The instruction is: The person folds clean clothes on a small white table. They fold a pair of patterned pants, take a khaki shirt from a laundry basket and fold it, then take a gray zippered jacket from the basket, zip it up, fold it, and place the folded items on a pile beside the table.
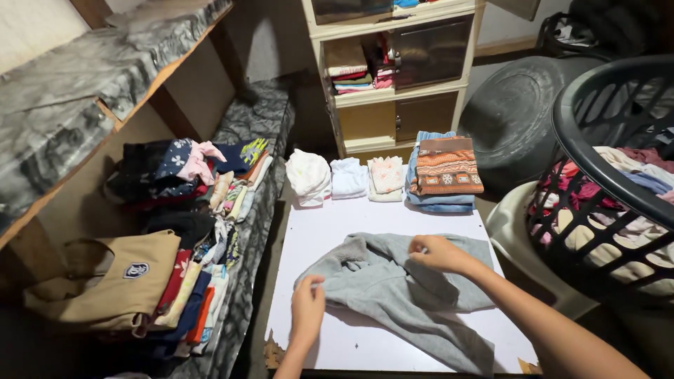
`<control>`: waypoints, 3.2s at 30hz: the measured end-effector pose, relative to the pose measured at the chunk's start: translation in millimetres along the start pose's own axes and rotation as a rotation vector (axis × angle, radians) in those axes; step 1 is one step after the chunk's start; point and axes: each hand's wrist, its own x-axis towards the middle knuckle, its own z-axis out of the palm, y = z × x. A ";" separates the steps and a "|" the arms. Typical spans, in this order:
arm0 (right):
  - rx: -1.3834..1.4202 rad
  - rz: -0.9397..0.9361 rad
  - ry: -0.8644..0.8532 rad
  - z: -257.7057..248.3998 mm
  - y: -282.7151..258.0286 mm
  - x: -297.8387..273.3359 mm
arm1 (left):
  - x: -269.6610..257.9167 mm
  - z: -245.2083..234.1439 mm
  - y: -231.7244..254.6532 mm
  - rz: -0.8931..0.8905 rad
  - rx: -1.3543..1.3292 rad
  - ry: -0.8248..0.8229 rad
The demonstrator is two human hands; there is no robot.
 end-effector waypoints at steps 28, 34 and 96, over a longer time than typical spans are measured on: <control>0.665 -0.056 0.315 -71.0 -65.1 20.1 | -58.7 31.2 59.3 0.647 0.523 -0.463; 0.066 -0.166 0.062 -19.2 -52.6 7.4 | -59.4 39.1 44.4 0.974 0.682 -0.456; 1.065 0.667 0.896 53.3 89.3 -188.6 | -61.7 207.0 93.9 0.719 0.199 -0.275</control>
